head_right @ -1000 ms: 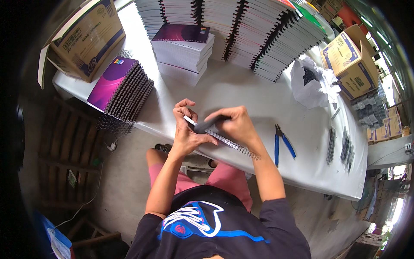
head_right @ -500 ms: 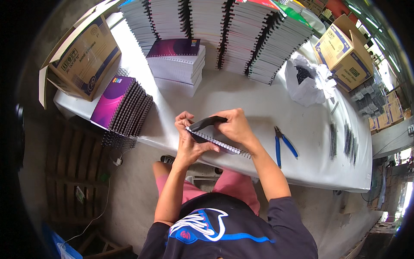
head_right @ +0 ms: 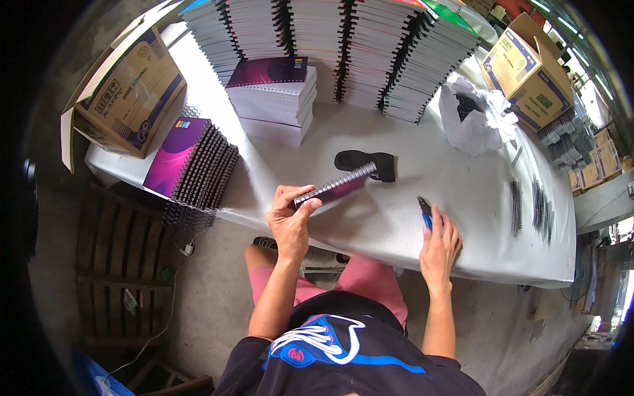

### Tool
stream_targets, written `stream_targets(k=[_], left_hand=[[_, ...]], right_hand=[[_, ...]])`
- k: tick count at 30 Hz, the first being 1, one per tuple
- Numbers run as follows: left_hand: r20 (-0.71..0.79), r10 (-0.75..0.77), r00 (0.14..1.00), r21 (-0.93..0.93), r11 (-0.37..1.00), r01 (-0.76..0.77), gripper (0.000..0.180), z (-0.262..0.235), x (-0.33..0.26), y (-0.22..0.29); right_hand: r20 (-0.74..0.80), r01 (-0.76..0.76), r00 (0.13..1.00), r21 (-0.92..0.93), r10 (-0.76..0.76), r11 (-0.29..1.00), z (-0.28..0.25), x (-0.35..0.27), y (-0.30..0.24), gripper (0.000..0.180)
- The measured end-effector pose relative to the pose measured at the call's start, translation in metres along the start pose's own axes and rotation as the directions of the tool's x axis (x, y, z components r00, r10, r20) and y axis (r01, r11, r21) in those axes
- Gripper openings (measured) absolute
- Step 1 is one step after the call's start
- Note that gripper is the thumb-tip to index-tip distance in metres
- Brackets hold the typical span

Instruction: The person trims the spiral wire of several notebooks using pliers and then stacks the finished notebooks together.

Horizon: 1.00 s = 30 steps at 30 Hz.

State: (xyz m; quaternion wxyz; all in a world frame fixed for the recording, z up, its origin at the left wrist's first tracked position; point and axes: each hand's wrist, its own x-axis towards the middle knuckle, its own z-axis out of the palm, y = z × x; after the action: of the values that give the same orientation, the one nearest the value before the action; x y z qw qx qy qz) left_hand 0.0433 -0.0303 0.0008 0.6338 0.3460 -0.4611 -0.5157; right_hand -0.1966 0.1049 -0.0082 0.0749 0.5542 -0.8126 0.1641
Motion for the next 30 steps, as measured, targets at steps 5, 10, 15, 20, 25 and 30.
stream_targets(k=[5,10,15,20,25,30], left_hand=[[-0.037,0.227,0.973,0.265,0.941,-0.21,0.036,0.003,-0.006,0.011],[-0.035,0.358,0.933,0.323,0.888,-0.328,0.037,0.003,-0.01,0.023],[-0.009,0.448,0.894,0.38,0.829,-0.411,0.041,0.0,-0.011,0.025],[-0.061,0.439,0.896,0.259,0.874,-0.411,0.047,0.001,-0.014,0.024],[-0.01,0.593,0.805,0.408,0.737,-0.538,0.048,0.003,-0.013,0.024],[-0.119,0.49,0.863,0.46,0.798,-0.39,0.043,-0.001,-0.006,0.026]], right_hand=[[-0.08,0.105,0.994,0.643,-0.071,0.758,-0.05,0.016,-0.069,0.042],[-0.113,0.431,0.899,0.4,-0.423,0.809,-0.079,0.019,-0.14,0.036],[-0.129,0.459,0.886,0.383,-0.445,0.802,-0.073,0.02,-0.149,0.037],[0.008,0.383,0.889,0.538,-0.459,0.751,-0.075,0.016,-0.151,0.035],[0.52,-0.843,0.505,0.468,-0.689,-0.265,-0.054,0.014,-0.13,0.04],[0.154,0.058,0.928,0.839,-0.339,0.541,-0.054,0.013,-0.132,0.036]])
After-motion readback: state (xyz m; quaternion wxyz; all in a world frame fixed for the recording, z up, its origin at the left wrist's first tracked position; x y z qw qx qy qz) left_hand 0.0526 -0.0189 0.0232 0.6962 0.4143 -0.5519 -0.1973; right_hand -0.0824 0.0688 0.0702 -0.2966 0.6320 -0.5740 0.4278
